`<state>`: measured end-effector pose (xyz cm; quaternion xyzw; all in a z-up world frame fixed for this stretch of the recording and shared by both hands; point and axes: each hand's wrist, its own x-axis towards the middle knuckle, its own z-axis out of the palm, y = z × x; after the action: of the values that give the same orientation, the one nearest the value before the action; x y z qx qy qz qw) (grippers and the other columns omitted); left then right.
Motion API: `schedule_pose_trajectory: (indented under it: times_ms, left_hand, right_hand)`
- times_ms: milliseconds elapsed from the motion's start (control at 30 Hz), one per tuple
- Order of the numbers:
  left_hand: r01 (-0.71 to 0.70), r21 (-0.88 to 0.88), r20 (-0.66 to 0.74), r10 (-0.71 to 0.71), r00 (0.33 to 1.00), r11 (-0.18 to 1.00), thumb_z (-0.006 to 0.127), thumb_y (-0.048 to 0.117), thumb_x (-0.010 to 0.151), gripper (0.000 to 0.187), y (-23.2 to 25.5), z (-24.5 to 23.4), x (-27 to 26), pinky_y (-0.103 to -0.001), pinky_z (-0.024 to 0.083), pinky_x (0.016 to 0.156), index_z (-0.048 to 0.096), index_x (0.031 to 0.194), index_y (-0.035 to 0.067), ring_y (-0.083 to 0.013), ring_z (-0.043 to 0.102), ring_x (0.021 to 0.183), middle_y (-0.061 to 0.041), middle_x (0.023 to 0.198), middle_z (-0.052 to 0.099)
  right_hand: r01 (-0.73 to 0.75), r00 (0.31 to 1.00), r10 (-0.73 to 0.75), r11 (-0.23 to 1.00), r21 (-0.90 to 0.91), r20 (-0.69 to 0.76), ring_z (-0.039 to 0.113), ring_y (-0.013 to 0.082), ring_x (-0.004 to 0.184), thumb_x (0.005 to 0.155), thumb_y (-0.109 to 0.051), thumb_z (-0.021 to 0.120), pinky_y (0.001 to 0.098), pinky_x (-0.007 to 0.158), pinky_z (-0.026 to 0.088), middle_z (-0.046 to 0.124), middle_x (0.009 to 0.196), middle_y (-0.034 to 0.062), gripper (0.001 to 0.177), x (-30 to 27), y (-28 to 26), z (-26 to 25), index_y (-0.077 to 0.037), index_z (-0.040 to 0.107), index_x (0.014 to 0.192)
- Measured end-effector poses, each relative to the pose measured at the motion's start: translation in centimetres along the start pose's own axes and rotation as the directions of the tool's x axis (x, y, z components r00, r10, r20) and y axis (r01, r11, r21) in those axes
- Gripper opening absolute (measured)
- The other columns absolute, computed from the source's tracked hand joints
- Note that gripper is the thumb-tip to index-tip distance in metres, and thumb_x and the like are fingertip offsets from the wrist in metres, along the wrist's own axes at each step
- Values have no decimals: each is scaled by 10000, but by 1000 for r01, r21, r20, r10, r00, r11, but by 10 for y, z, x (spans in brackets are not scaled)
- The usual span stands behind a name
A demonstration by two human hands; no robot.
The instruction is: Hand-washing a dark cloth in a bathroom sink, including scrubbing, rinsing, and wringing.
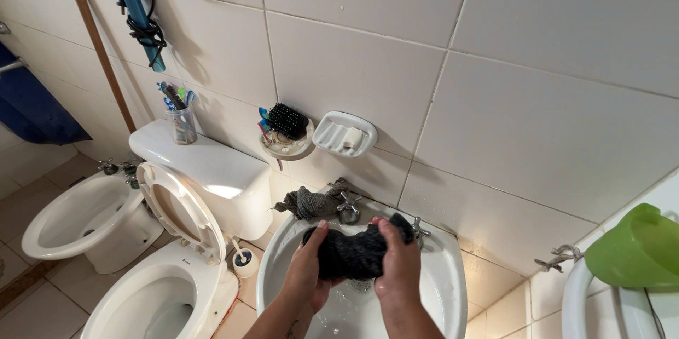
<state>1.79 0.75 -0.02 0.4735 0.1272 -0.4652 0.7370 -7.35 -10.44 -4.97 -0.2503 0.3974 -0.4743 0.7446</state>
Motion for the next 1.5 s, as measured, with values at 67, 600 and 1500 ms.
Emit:
schedule_pose_trajectory:
  times_ms: [67,600,1500]
  left_hand:
    - [49,28,-31,-48,998,998,773,452,974,450,-5,-5,16,-653,615,895,633,1245,121,-386,721,1010,-195,1108,728]
    - [114,850,178,-485,856,514,769,326,1014,229,63,18,78,-327,560,586,656,918,151,-207,726,716,-76,834,762]
    - [-212,795,82,245,966,568,840,336,902,289,57,2,107,-361,515,774,746,1117,166,-217,629,921,-90,1046,696]
  right_hand:
    - [149,989,-148,983,-110,15,716,276,832,898,-108,821,492,704,619,798,909,104,84,-14,1,2,-41,847,942]
    - [938,-281,-380,-302,168,881,638,326,799,957,-101,709,455,793,535,627,860,103,177,-88,2,34,-87,623,803]
    - [993,41,-221,115,-15,974,558,475,1395,944,-102,803,570,1211,423,538,1492,258,447,-18,35,-15,-17,570,1315]
